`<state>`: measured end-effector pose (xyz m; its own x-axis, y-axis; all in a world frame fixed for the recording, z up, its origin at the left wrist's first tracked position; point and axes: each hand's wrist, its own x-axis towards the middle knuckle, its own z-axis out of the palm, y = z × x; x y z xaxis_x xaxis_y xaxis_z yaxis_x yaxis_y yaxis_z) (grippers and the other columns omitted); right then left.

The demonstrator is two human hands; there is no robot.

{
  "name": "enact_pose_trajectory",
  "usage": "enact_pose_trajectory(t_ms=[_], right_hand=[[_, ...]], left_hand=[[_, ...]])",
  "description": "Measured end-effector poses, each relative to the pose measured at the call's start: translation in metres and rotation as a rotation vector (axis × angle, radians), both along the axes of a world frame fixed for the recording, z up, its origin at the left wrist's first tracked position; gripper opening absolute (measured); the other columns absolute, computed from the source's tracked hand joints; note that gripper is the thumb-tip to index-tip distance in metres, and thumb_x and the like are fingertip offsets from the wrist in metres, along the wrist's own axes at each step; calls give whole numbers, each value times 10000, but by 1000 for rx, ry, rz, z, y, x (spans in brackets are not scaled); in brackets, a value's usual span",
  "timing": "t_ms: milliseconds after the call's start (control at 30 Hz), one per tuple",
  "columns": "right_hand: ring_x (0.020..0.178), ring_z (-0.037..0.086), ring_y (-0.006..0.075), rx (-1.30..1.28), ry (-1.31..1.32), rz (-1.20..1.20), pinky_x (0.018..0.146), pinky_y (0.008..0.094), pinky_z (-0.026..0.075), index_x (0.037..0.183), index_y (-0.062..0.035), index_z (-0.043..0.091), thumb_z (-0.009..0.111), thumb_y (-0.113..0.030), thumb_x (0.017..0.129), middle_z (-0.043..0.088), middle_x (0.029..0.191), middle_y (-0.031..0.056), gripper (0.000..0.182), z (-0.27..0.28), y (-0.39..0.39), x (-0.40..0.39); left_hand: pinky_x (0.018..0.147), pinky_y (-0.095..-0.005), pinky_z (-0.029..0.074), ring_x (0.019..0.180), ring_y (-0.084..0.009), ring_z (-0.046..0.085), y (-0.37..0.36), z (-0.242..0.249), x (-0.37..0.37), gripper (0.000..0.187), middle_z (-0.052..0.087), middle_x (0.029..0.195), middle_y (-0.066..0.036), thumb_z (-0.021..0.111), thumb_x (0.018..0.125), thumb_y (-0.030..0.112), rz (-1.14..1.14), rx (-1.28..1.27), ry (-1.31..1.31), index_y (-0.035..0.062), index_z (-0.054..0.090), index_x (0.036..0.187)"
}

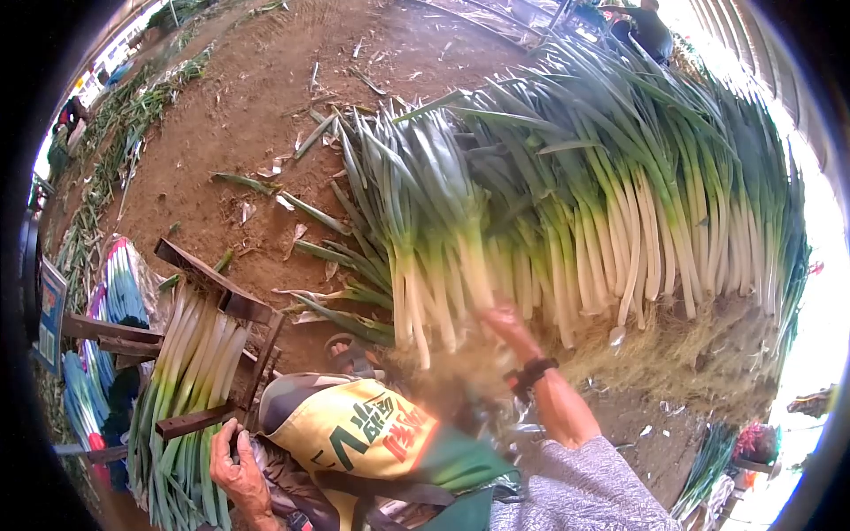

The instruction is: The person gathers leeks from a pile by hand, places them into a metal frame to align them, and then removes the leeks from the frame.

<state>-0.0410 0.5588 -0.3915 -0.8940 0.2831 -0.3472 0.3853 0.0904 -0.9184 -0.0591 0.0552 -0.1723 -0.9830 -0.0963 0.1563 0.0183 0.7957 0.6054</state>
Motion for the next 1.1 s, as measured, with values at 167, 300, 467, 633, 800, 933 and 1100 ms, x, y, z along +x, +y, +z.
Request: enact_pose_trajectory(t_ms=[167, 300, 467, 633, 800, 933, 1100], right_hand=[[859, 632, 157, 334, -120, -31, 795, 326, 546, 1129, -1, 671, 746, -293, 861, 699, 946, 65, 404, 26, 6, -18], [766, 621, 152, 192, 38, -114, 701, 312, 525, 1050, -42, 668, 784, -223, 810, 673, 835, 28, 322, -116, 28, -7], [780, 640, 143, 517, -100, -87, 707, 317, 535, 1004, -76, 690, 850, -269, 755, 682, 852, 31, 354, -108, 8, -20], [904, 672, 160, 653, -358, -8, 803, 330, 552, 1040, -88, 714, 868, -296, 741, 693, 963, 42, 395, -66, -6, -40], [948, 668, 229, 264, -184, -43, 823, 330, 539, 1088, 16, 694, 816, -206, 751, 724, 1028, 136, 421, -26, -3, -33], [897, 677, 241, 233, -89, -59, 799, 352, 544, 1003, -25, 709, 818, -222, 759, 725, 998, 103, 331, -103, 12, -21], [864, 674, 257, 417, -272, -115, 747, 358, 542, 968, -44, 698, 770, -152, 786, 687, 869, 67, 223, -70, -13, -36]], left_hand=[[864, -394, 523, 947, -292, 657, 1, -2, -3, 204, 671, 1028, -164, 629, 977, 48, -28, -23, -11, -52, 670, 1150], [859, -396, 523, 944, -295, 657, 2, -2, -2, 201, 669, 1023, -163, 624, 982, 50, -22, -65, -24, -50, 671, 1150], [856, -395, 524, 941, -291, 656, 2, -2, -2, 200, 667, 1019, -157, 628, 983, 55, -13, -87, -15, -48, 671, 1148], [856, -390, 527, 943, -274, 658, 0, -5, -4, 199, 672, 1020, -152, 633, 978, 54, -28, -60, -7, -48, 674, 1144], [856, -379, 528, 927, -269, 663, 0, -2, -5, 198, 680, 1000, -140, 643, 971, 54, -45, -20, 19, -46, 678, 1138], [853, -359, 532, 922, -249, 666, -1, -3, -6, 193, 685, 997, -128, 641, 969, 42, -44, 3, 20, -46, 679, 1137], [851, -336, 540, 920, -197, 667, -5, 2, -13, 194, 691, 1023, -113, 619, 978, 14, -65, 125, -77, -55, 671, 1151]])
